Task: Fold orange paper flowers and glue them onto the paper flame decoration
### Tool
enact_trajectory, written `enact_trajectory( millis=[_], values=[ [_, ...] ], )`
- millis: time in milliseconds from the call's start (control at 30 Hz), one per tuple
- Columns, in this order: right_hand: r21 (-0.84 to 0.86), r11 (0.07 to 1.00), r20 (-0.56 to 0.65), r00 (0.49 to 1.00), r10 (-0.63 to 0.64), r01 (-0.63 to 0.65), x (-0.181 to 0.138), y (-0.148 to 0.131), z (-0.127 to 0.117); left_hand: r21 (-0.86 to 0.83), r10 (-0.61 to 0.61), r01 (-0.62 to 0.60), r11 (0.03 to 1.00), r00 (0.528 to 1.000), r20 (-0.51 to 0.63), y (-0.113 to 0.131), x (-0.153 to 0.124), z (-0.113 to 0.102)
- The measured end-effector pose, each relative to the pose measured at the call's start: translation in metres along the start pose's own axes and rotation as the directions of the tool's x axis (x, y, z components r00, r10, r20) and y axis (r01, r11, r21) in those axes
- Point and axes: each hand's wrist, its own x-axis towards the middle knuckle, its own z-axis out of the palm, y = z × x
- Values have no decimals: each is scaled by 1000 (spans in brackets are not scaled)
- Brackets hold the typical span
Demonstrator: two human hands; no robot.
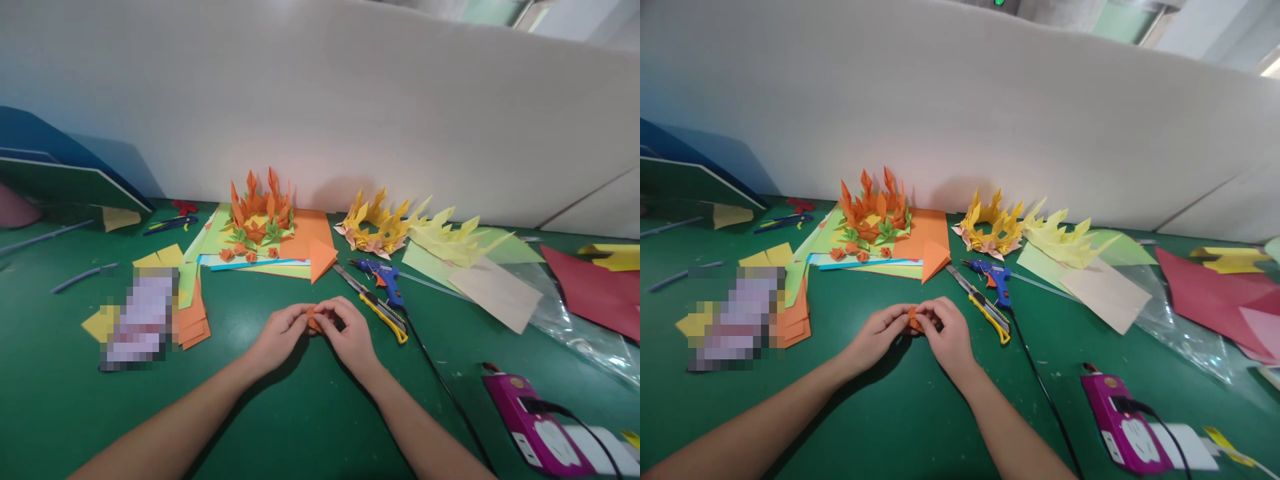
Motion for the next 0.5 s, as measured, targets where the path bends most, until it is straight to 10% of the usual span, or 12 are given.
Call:
enact_trajectory(
  millis=[500],
  values=[
    [-12,994,-30,993,-112,112,-1,1,0,-259,-119,102,960,992,-50,4,3,-1]
  ],
)
